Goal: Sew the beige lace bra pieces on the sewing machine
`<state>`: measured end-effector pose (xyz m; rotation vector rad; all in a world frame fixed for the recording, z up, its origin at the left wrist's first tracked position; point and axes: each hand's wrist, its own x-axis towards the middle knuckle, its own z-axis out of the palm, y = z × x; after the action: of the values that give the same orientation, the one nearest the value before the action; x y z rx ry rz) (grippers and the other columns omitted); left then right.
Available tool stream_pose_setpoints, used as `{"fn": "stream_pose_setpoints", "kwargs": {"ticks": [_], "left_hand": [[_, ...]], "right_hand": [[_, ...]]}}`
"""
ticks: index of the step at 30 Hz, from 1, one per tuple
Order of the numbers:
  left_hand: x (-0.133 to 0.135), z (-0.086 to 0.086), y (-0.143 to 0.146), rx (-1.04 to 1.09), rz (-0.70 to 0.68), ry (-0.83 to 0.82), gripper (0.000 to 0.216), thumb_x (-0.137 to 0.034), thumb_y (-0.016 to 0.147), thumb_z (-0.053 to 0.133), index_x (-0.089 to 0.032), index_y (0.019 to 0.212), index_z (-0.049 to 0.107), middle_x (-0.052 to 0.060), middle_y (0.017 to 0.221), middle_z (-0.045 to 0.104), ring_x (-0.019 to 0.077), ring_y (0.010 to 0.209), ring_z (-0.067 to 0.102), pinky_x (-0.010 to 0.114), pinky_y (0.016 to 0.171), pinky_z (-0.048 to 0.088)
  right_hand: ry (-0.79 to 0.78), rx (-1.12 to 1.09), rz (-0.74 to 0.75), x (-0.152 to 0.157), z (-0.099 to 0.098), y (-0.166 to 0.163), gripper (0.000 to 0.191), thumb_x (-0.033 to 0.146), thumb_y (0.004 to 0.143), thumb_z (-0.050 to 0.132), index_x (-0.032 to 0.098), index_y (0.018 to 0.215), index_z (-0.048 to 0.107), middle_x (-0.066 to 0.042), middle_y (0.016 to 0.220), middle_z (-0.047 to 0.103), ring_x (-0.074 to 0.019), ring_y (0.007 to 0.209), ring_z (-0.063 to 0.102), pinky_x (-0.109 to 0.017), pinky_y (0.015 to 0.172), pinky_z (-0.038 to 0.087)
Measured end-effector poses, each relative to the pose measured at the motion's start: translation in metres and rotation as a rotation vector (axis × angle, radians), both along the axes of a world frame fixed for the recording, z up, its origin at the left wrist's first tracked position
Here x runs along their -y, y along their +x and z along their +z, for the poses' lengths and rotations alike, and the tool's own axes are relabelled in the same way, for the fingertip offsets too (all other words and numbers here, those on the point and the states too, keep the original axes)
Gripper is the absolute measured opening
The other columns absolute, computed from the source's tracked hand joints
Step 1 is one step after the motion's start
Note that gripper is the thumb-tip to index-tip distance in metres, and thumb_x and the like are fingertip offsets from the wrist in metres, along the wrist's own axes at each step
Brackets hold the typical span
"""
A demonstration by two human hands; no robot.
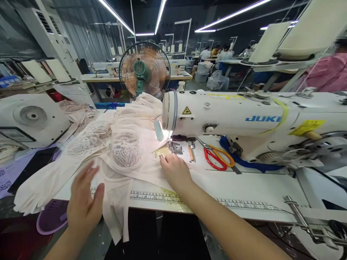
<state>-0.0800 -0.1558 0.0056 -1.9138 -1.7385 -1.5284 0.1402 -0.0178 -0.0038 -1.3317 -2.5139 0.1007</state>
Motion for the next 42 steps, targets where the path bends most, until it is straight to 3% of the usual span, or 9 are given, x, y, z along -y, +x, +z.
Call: {"fn": "stream_pose_setpoints", "kwargs": {"ticks": [2, 4, 8, 11, 15, 22, 30, 37, 42], "left_hand": [[-0.013, 0.009, 0.019, -0.239, -0.330, -0.069, 0.052, -0.013, 0.088, 0.044, -0.029, 0.137, 0.040, 0.006, 0.130, 0.053, 0.0207, 0.120, 0.050, 0.037, 0.098, 0.047], [-0.035, 0.012, 0.041, -0.355, -0.601, -0.267, 0.047, -0.015, 0.090, 0.039, -0.020, 0.137, 0.039, 0.011, 0.122, 0.058, 0.0210, 0.110, 0.057, 0.035, 0.091, 0.052], [-0.084, 0.001, 0.065, -0.555, -0.733, -0.591, 0.054, -0.033, 0.092, 0.043, -0.006, 0.137, 0.036, 0.020, 0.138, 0.045, 0.0284, 0.129, 0.041, 0.045, 0.107, 0.036], [-0.104, -0.010, 0.064, -0.755, -0.657, -0.706, 0.066, -0.052, 0.091, 0.041, -0.011, 0.142, 0.031, 0.016, 0.149, 0.029, 0.0332, 0.139, 0.022, 0.057, 0.111, 0.018], [-0.110, -0.008, 0.063, -0.862, -0.466, -0.787, 0.068, -0.058, 0.092, 0.031, -0.015, 0.143, 0.030, 0.013, 0.152, 0.023, 0.0349, 0.139, 0.019, 0.060, 0.108, 0.017], [-0.122, 0.011, 0.083, -0.878, -0.278, -0.735, 0.060, -0.054, 0.092, 0.037, -0.015, 0.138, 0.041, 0.015, 0.131, 0.052, 0.0337, 0.118, 0.045, 0.051, 0.094, 0.037], [-0.135, 0.009, 0.088, -0.946, -0.212, -0.657, 0.057, -0.058, 0.090, 0.037, -0.023, 0.133, 0.048, 0.015, 0.114, 0.057, 0.0318, 0.105, 0.050, 0.055, 0.091, 0.035], [-0.157, 0.005, 0.091, -0.923, -0.147, -0.617, 0.058, -0.060, 0.089, 0.036, -0.019, 0.127, 0.055, 0.016, 0.115, 0.057, 0.0327, 0.105, 0.048, 0.059, 0.093, 0.030], [-0.163, 0.000, 0.088, -0.970, -0.246, -0.531, 0.057, -0.057, 0.090, 0.038, -0.010, 0.115, 0.060, 0.016, 0.110, 0.058, 0.0298, 0.100, 0.049, 0.045, 0.087, 0.035]], "right_hand": [[0.023, 0.025, 0.017, 0.008, -0.002, 0.003, 0.026, 0.001, 0.081, 0.042, 0.017, 0.070, 0.059, -0.009, 0.074, 0.060, -0.0228, 0.072, 0.055, -0.030, 0.057, 0.041], [0.043, 0.031, 0.056, 0.016, -0.004, 0.009, 0.023, 0.003, 0.080, 0.045, 0.018, 0.071, 0.060, -0.008, 0.075, 0.060, -0.0223, 0.073, 0.056, -0.030, 0.057, 0.043], [0.088, 0.002, 0.168, 0.033, -0.009, 0.027, 0.024, 0.007, 0.084, 0.045, 0.019, 0.094, 0.063, -0.009, 0.098, 0.065, -0.0219, 0.091, 0.060, -0.032, 0.075, 0.051], [0.200, -0.038, 0.214, 0.043, -0.019, 0.044, 0.027, 0.013, 0.090, 0.040, 0.016, 0.107, 0.061, -0.013, 0.113, 0.064, -0.0248, 0.104, 0.059, -0.039, 0.087, 0.052], [0.269, -0.063, 0.166, 0.051, -0.032, 0.061, 0.028, 0.020, 0.092, 0.041, 0.015, 0.113, 0.059, -0.014, 0.122, 0.062, -0.0280, 0.112, 0.058, -0.045, 0.090, 0.051], [0.213, -0.048, 0.143, 0.051, -0.032, 0.058, 0.031, 0.021, 0.092, 0.040, 0.015, 0.118, 0.057, -0.012, 0.126, 0.060, -0.0273, 0.118, 0.054, -0.046, 0.094, 0.049], [0.204, 0.016, 0.166, 0.049, -0.032, 0.059, 0.035, 0.021, 0.091, 0.039, 0.009, 0.120, 0.057, -0.015, 0.129, 0.058, -0.0275, 0.121, 0.052, -0.046, 0.095, 0.048], [0.189, 0.005, 0.071, 0.042, -0.030, 0.052, 0.037, 0.027, 0.088, 0.046, 0.012, 0.120, 0.058, -0.013, 0.131, 0.057, -0.0320, 0.121, 0.051, -0.052, 0.094, 0.047], [0.185, -0.003, 0.096, 0.041, -0.028, 0.050, 0.037, 0.026, 0.087, 0.046, 0.010, 0.118, 0.059, -0.014, 0.127, 0.060, -0.0326, 0.116, 0.054, -0.049, 0.089, 0.051]]}}
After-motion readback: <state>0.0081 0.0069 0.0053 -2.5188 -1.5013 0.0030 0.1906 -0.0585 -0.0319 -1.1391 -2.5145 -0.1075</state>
